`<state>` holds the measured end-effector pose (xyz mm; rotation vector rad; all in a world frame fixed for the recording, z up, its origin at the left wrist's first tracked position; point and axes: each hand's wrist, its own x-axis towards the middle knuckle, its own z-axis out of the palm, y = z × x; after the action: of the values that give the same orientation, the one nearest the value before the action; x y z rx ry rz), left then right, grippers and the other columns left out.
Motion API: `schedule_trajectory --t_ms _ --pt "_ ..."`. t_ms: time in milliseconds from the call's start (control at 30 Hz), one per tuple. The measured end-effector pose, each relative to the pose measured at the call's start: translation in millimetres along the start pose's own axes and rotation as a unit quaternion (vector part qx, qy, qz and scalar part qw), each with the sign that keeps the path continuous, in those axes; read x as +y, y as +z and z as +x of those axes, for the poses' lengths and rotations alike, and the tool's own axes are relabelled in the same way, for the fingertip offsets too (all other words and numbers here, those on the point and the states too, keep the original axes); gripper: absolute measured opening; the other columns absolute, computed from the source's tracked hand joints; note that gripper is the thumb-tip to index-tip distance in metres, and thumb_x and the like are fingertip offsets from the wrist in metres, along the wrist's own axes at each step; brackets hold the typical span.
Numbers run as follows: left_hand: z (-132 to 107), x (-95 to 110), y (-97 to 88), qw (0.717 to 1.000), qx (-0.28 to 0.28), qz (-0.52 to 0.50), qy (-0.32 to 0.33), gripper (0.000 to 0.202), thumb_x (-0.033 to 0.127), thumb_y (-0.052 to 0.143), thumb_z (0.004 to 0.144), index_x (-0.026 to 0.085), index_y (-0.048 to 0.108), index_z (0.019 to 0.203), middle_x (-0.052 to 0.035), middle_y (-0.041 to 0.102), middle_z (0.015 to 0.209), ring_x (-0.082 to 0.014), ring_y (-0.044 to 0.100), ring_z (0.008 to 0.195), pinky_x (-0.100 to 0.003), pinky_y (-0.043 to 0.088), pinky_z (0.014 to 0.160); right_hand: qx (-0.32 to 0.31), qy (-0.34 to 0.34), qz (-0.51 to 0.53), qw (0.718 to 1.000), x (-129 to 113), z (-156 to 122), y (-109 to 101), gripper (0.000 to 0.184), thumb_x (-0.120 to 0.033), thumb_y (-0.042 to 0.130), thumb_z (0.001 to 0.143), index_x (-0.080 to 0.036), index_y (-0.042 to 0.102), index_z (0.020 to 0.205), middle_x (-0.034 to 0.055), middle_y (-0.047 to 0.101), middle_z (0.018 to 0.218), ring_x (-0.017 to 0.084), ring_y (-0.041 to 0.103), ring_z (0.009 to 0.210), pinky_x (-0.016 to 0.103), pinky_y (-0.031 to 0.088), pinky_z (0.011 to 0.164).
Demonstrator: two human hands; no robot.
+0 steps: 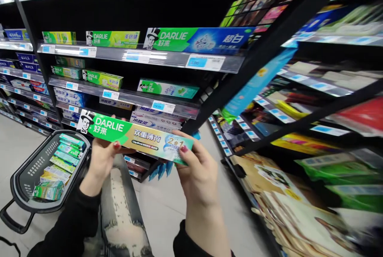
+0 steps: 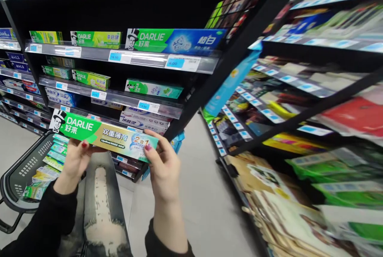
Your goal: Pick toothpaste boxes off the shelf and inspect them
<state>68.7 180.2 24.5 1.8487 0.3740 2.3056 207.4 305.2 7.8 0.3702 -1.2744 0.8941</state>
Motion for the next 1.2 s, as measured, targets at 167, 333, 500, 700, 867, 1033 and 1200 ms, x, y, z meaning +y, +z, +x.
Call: schedule_trajectory --t_ms 167,333,500,700,867,1033,1200 --pt "14 13 -27.5 0.998 0.018 -0.054 0.032 0.055 0.046 0.092 0.053 0.024 0.07 0.098 -0.0033 0.076 0.091 -0.0188 0.073 0.075 -0.031 0.065 0.063 0.024 -0.034 -0.039 0.998 -13 7 -7 0.046 -0.052 0.075 0.071 -0.023 0.067 0.106 0.0049 0.069 0.083 0.02 0.067 0.074 0.033 0.057 0.064" --pt "14 10 -27.1 0.996 0.016 -0.064 0.057 0.038 0.042 0.092 0.055 0.019 0.066 0.072 -0.0007 0.074 0.081 -0.0173 0.073 0.074 -0.031 0.065 0.066 0.009 -0.07 -0.043 0.997 -13 2 -6 0.047 -0.053 0.068 0.08 -0.024 0.062 0.116 0.0059 0.068 0.092 0.018 0.067 0.078 0.033 0.057 0.069" --pt "10 11 -25.2 0.995 0.025 -0.047 0.082 0.04 0.045 0.092 0.052 0.02 0.066 0.069 0.0039 0.064 0.059 -0.0151 0.068 0.06 -0.036 0.066 0.066 -0.023 -0.111 -0.023 0.993 -11 -1 -8 0.068 -0.053 0.079 0.07 -0.027 0.055 0.128 0.0115 0.064 0.12 0.027 0.064 0.11 0.042 0.056 0.092" --pt "5 15 -21.6 0.994 0.031 -0.036 0.099 0.041 0.045 0.093 0.05 0.02 0.064 0.066 -0.0011 0.072 0.08 -0.0209 0.073 0.076 -0.033 0.066 0.065 -0.002 -0.102 0.016 0.995 -14 -3 -9 0.069 -0.051 0.084 0.064 -0.027 0.06 0.124 0.0102 0.065 0.114 0.029 0.064 0.11 0.044 0.057 0.09" --pt "4 15 -19.9 0.996 0.024 -0.035 0.082 0.054 0.047 0.092 0.052 0.026 0.071 0.097 -0.0033 0.074 0.094 -0.0221 0.073 0.082 -0.032 0.066 0.063 0.002 -0.105 -0.004 0.994 -20 -4 -8 0.069 -0.053 0.083 0.065 -0.026 0.059 0.124 0.0126 0.063 0.121 0.03 0.062 0.114 0.046 0.056 0.093" --pt "4 14 -20.9 0.995 0.022 -0.045 0.089 0.043 0.044 0.092 0.054 0.023 0.071 0.084 -0.0032 0.075 0.096 -0.0202 0.073 0.078 -0.029 0.066 0.059 0.002 -0.115 0.002 0.993 -21 -2 -9 0.068 -0.051 0.084 0.064 -0.026 0.061 0.123 0.012 0.065 0.12 0.03 0.063 0.113 0.044 0.057 0.092" --pt "4 15 -20.5 0.994 0.008 -0.053 0.093 0.04 0.044 0.091 0.055 0.018 0.065 0.071 -0.003 0.074 0.089 -0.0198 0.073 0.073 -0.033 0.066 0.061 0.004 -0.117 0.013 0.993 -19 -2 -9 0.066 -0.047 0.085 0.065 -0.027 0.063 0.123 0.011 0.065 0.124 0.029 0.062 0.116 0.045 0.055 0.095"
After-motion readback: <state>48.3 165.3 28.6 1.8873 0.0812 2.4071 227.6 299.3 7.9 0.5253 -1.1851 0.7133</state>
